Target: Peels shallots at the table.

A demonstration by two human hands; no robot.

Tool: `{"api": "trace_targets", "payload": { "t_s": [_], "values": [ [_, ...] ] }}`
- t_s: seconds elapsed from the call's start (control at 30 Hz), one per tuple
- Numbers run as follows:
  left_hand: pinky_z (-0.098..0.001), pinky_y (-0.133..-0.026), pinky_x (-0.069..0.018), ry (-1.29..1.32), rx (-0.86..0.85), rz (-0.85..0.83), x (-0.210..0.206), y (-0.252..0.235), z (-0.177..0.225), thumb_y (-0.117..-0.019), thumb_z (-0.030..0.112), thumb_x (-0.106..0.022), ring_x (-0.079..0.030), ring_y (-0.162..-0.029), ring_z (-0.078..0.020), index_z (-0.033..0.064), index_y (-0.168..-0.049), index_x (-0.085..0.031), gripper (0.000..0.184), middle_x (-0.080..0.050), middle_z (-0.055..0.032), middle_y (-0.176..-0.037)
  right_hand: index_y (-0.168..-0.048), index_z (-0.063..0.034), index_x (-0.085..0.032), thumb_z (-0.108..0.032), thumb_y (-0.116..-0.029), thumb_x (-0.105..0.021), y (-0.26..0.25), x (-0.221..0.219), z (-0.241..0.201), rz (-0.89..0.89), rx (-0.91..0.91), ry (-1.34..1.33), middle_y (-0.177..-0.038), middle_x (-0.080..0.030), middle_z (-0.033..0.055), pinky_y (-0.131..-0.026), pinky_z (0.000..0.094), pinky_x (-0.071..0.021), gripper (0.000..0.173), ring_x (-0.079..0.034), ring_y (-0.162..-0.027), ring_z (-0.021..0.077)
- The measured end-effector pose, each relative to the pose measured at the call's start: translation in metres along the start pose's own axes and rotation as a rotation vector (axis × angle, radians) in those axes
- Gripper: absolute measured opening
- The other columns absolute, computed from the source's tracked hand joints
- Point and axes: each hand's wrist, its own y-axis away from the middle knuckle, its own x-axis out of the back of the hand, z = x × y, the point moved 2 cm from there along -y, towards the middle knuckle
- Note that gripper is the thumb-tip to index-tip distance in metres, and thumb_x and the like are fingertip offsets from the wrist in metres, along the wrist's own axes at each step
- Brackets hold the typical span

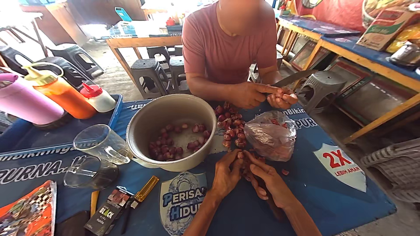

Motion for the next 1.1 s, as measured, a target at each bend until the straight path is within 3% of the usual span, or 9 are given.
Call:
{"api": "trace_targets", "payload": {
  "t_s": [0.07, 0.17, 0.3, 0.4, 0.53, 0.73, 0.8, 0.93, 1.1],
  "values": [
    [-0.0267, -0.086, -0.0593, 0.072, 0.041, -0.017, 0.0007, -0.0002, -0.0002, -0.1015, 0.010, -0.055, -0.072, -0.094, -0.0123, -0.0073, -0.125, -0.066, 0.031, -0.072, -0.0154, -0.108, -0.159, -0.0137, -0.038, -0.017, -0.1082, -0.038, 0.0005, 0.0008, -0.0003, 0.007, -0.016, -0.046, -0.070, -0.057, 0.0006, -0.033, 0.0179, -0.0393, 0.051, -0.044, -0.039, 0.0045],
    [-0.0257, -0.086, -0.0600, 0.273, 0.154, -0.028, 0.0020, -0.0024, 0.0042, -0.1027, 0.006, -0.053, -0.072, -0.092, -0.0086, -0.0090, -0.127, -0.063, 0.030, -0.073, -0.0114, -0.109, -0.162, -0.0193, -0.027, -0.023, -0.1076, -0.034, 0.0012, 0.0035, -0.0020, -0.092, -0.090, -0.254, -0.060, -0.050, -0.0034, -0.033, 0.0157, -0.0374, 0.055, -0.043, -0.038, 0.0022],
    [-0.0313, -0.086, -0.0620, 0.453, 0.265, -0.051, 0.0018, -0.0054, 0.0070, -0.1041, 0.005, -0.049, -0.073, -0.092, -0.0129, -0.0100, -0.130, -0.058, 0.031, -0.073, -0.0106, -0.110, -0.160, -0.0239, -0.027, -0.029, -0.1072, -0.041, -0.0008, 0.0071, -0.0004, -0.202, -0.109, -0.453, -0.064, -0.052, -0.0039, -0.036, 0.0139, -0.0395, 0.055, -0.047, -0.041, 0.0010],
    [-0.0312, -0.088, -0.0605, 0.466, 0.293, -0.071, 0.0017, -0.0067, 0.0077, -0.1037, 0.008, -0.051, -0.072, -0.096, -0.0137, -0.0089, -0.136, -0.055, 0.036, -0.071, -0.0119, -0.116, -0.163, -0.0199, -0.024, -0.023, -0.1066, -0.036, 0.0003, 0.0039, -0.0011, -0.119, -0.075, -0.327, -0.064, -0.052, -0.0026, -0.034, 0.0153, -0.0391, 0.057, -0.046, -0.040, 0.0022],
    [-0.0268, -0.085, -0.0606, 0.442, 0.297, 0.017, 0.0004, -0.0052, 0.0058, -0.0991, 0.006, -0.062, -0.072, -0.090, -0.0102, -0.0085, -0.124, -0.063, 0.029, -0.074, -0.0089, -0.104, -0.163, -0.0171, -0.026, -0.021, -0.1074, -0.033, 0.0007, 0.0010, -0.0004, -0.075, -0.056, -0.248, -0.063, -0.052, -0.0022, -0.034, 0.0161, -0.0385, 0.056, -0.045, -0.039, 0.0030],
    [-0.0329, -0.090, -0.0611, 0.535, 0.293, -0.001, 0.0041, -0.0066, 0.0051, -0.1003, 0.003, -0.058, -0.073, -0.096, -0.0158, -0.0088, -0.124, -0.063, 0.027, -0.074, -0.0109, -0.108, -0.163, -0.0189, -0.022, -0.023, -0.1077, -0.032, -0.0008, 0.0068, -0.0023, -0.031, -0.027, -0.266, -0.060, -0.049, -0.0038, -0.033, 0.0159, -0.0373, 0.057, -0.043, -0.038, 0.0022],
    [-0.0316, -0.085, -0.0622, 0.541, 0.318, 0.003, 0.0035, -0.0065, 0.0063, -0.0989, 0.002, -0.060, -0.073, -0.091, -0.0151, -0.0094, -0.127, -0.061, 0.030, -0.074, -0.0105, -0.106, -0.163, -0.0163, -0.024, -0.020, -0.1067, -0.034, 0.0009, 0.0047, -0.0014, -0.033, -0.005, -0.194, -0.062, -0.051, -0.0023, -0.033, 0.0167, -0.0379, 0.057, -0.044, -0.038, 0.0030],
    [-0.0232, -0.071, -0.0587, 0.494, 0.337, 0.029, 0.0052, -0.0072, 0.0041, -0.0946, 0.004, -0.067, -0.069, -0.078, -0.0075, -0.0051, -0.116, -0.059, 0.024, -0.071, -0.0036, -0.094, -0.162, -0.0160, -0.029, -0.017, -0.1065, -0.037, 0.0014, 0.0019, 0.0014, -0.056, 0.048, -0.075, -0.074, -0.059, -0.0003, -0.035, 0.0168, -0.0405, 0.056, -0.046, -0.041, 0.0038],
    [-0.0183, -0.064, -0.0540, 0.421, 0.320, -0.028, 0.0057, -0.0071, 0.0036, -0.1028, 0.012, -0.056, -0.063, -0.068, -0.0014, -0.0044, -0.116, -0.067, 0.023, -0.070, 0.0019, -0.086, -0.163, -0.0159, -0.027, -0.016, -0.1065, -0.038, 0.0015, 0.0018, -0.0027, -0.072, 0.087, 0.015, -0.078, -0.059, -0.0010, -0.036, 0.0173, -0.0411, 0.057, -0.046, -0.043, 0.0041]
  ]
}}
